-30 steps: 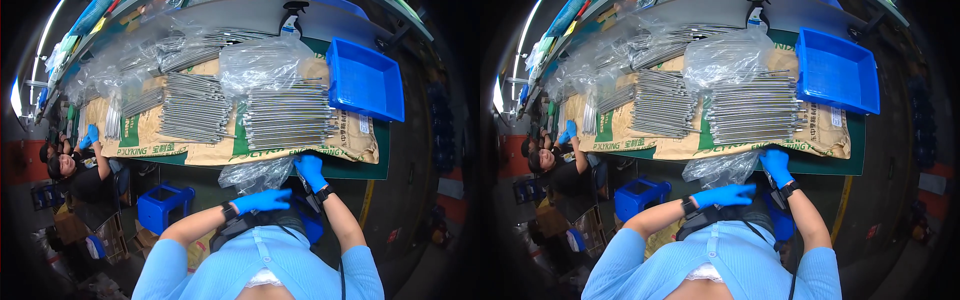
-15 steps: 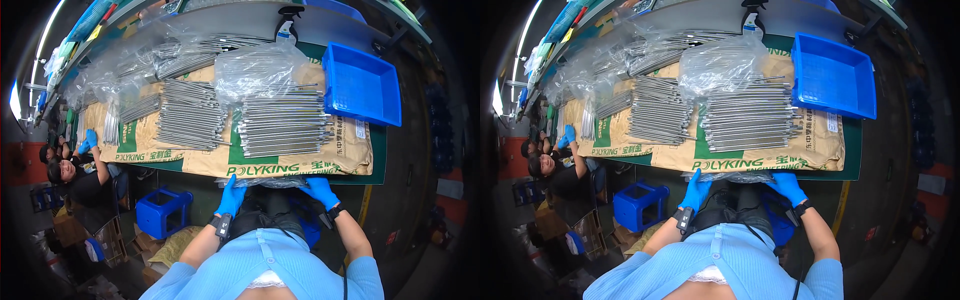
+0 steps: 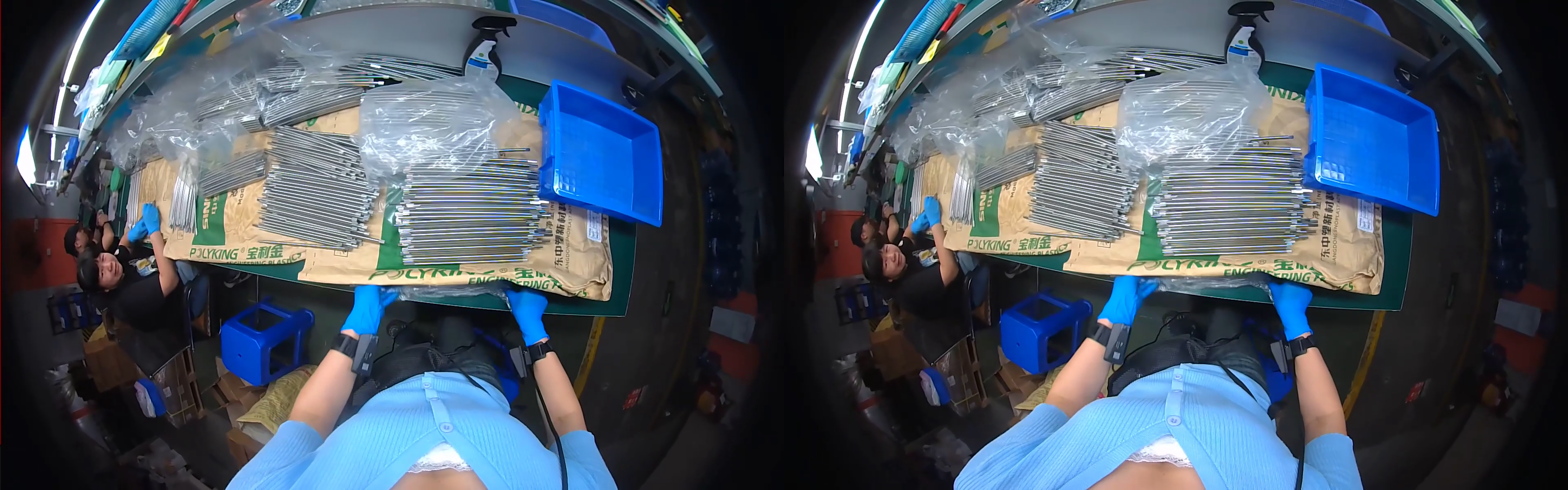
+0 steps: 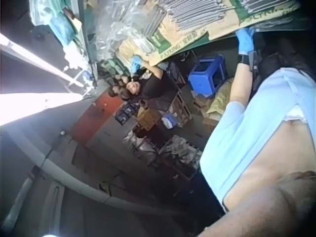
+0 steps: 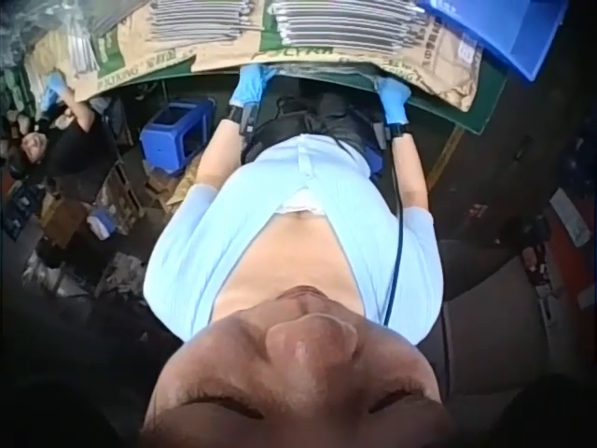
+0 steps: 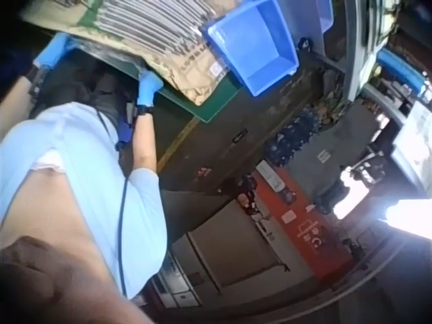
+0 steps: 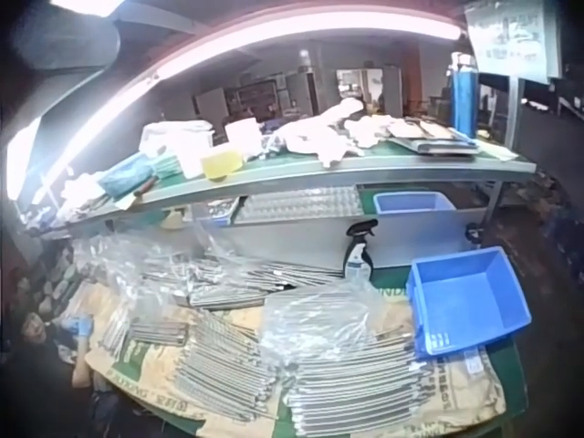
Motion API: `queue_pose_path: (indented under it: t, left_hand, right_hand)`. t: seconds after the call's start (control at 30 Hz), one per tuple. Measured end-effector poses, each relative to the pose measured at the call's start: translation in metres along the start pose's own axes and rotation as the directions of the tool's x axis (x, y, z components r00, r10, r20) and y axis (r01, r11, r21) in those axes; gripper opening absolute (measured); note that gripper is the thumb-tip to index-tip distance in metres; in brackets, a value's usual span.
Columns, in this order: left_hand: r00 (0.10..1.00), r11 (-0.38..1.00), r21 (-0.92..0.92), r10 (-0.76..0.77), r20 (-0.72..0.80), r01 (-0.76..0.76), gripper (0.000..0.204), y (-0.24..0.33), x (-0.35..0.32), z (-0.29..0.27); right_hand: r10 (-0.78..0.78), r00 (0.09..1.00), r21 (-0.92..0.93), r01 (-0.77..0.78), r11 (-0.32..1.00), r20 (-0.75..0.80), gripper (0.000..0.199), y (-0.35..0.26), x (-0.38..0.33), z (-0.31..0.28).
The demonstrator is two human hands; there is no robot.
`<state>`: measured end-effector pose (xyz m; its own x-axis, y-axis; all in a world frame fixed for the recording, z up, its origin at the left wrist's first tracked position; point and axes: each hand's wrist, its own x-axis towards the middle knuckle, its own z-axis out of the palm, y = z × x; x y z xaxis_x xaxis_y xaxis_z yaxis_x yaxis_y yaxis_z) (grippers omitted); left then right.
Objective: The person moves a blue bin, empties a plastic bag of metal rods onto the table, and gathers the rods into a bundle. They then align the bundle by hand and place it into the blue bin.
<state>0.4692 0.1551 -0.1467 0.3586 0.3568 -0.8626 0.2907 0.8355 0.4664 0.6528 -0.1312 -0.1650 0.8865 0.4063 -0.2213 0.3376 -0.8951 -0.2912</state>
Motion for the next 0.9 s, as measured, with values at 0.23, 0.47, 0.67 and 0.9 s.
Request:
queue_pose_path:
  t: [0.23,0.47,0.67,0.9]
  left_hand:
    - [0.961,0.965,0.029,0.264,-0.079,-0.262,0.016,0.008,0.043,0.022]
    - [0.986,0.905,0.397,0.168,0.001,-0.154,0.015,0.022,0.041,0.014]
    - [0.955,0.993,-0.086,0.103,0.277,-0.082,0.036,-0.020,0.027,-0.013]
    - [0.880,0.911,-0.406,0.135,0.456,0.071,0.059,-0.009,-0.024,0.023]
  right_hand:
    - [-0.083,0.960,-0.067,0.067,0.995,-0.266,0.035,0.010,0.034,0.023]
    - [0.215,0.974,0.085,-0.208,0.974,-0.077,0.028,-0.002,0.031,0.039]
    - [0.308,0.917,0.905,-0.337,0.260,0.253,0.030,0.002,0.000,0.047]
    - [0.148,0.987,0.977,-0.091,0.191,0.063,0.046,-0.049,-0.038,0.014]
